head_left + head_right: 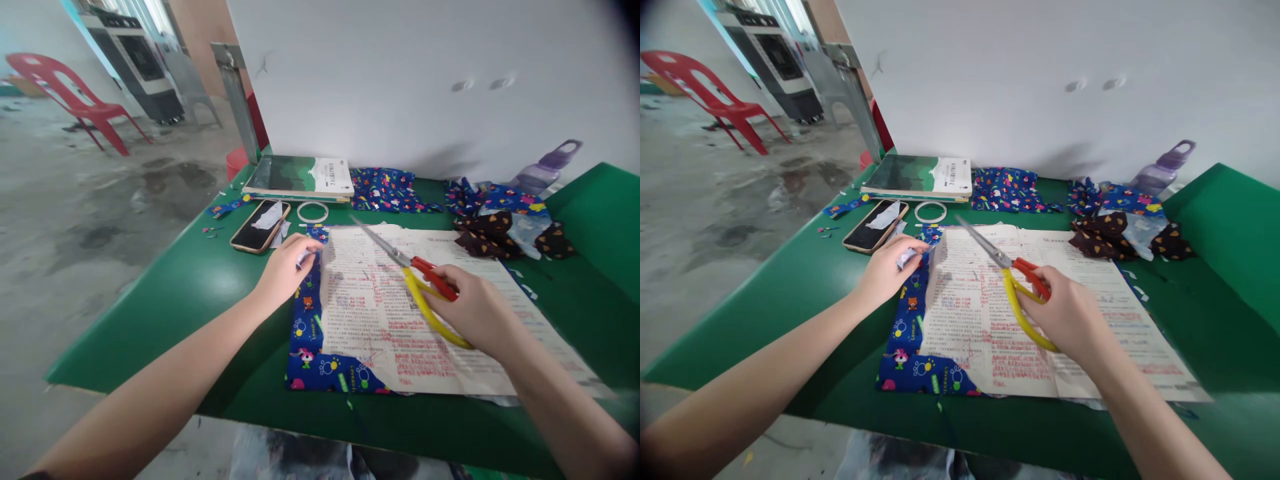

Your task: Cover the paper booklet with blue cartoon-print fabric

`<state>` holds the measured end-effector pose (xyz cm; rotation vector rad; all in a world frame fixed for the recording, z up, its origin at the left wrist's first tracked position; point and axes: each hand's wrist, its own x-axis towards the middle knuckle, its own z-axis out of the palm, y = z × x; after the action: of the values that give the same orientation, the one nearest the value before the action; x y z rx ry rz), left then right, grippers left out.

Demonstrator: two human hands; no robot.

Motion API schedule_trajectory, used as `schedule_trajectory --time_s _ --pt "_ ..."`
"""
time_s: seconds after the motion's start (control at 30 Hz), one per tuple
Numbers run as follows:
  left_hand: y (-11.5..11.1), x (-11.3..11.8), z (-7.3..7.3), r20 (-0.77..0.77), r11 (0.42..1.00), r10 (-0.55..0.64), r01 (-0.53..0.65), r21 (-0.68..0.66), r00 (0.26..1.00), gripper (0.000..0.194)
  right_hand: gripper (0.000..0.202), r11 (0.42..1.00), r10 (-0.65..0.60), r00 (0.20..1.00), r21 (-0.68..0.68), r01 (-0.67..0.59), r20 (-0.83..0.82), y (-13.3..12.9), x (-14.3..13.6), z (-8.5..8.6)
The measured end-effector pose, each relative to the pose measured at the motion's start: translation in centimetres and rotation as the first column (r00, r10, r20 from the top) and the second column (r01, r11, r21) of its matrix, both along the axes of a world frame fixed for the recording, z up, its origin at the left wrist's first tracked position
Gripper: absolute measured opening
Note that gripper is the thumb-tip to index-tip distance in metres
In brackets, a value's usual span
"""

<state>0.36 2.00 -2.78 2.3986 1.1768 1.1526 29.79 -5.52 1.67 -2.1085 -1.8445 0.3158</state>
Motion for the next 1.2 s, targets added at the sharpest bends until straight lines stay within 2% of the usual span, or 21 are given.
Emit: schedule_trajectory --time_s 0.1,0.2,0.3,0.4,0.5,0.6,0.73,0.8,0.87,1.0,1.2 --pt "0.2 -0.1 -0.1 0.027 0.999 0.038 -0.037 -0.012 0.999 0.024 0.033 0.999 0.029 0.993 -0.017 -0.027 0.111 -1.6 -0.5 -0.1" --pt "0.2 -0.1 -0.1 0.019 0.998 0.046 -0.045 -0.046 0.999 0.025 0.034 0.998 0.024 0.994 -0.067 -0.017 0.105 -2.8 -0.7 -0.5" --pt "0.2 -0.1 -0.2 0.015 0.998 0.026 -0.025 -0.057 1.0 0.027 0.037 0.993 0.02 1.0 -0.116 -0.021 -0.003 -3.4 -0.2 -1.0" --pt "0.2 -0.1 -0.3 0.02 0.998 0.015 -0.013 -0.055 1.0 0.029 0.036 0.987 0.031 0.967 -0.144 -0.069 -0.251 -3.2 0.8 -1.5" --pt "0.3 -0.2 -0.4 0.029 0.999 0.004 -0.002 -0.052 1.0 0.03 0.036 0.991 -0.02 0.867 -0.125 -0.048 -0.498 -2.4 1.9 -1.8" --pt "0.4 -0.2 -0.5 0.031 0.998 -0.007 0.008 -0.055 1.0 0.031 0.043 0.992 -0.077 0.73 -0.126 -0.013 -0.679 -1.6 2.5 -1.7" --pt "0.4 -0.2 -0.5 0.04 0.998 -0.001 0.003 -0.067 0.999 0.03 0.042 0.991 -0.127 0.551 -0.13 0.034 -0.825 -0.4 2.6 -1.7" --pt "0.4 -0.2 -0.4 0.041 0.997 0.002 0.001 -0.072 0.999 0.029 0.042 0.987 -0.158 0.502 -0.138 0.078 -0.85 0.1 2.8 -1.9" --pt "0.4 -0.1 -0.4 0.036 0.997 0.0 0.003 -0.071 0.999 0.029 0.042 0.987 -0.161 0.496 -0.136 0.088 -0.853 0.4 3.1 -2.3" --pt "0.4 -0.1 -0.3 0.03 0.997 0.002 0.0 -0.077 1.0 0.029 0.041 0.993 -0.116 0.536 -0.114 0.037 -0.836 0.3 3.7 -2.8" --pt "0.2 0.0 -0.1 0.073 0.994 0.034 -0.025 -0.11 0.997 0.024 0.043 0.986 -0.096 0.597 -0.157 -0.052 -0.796 -0.3 3.3 -2.1"
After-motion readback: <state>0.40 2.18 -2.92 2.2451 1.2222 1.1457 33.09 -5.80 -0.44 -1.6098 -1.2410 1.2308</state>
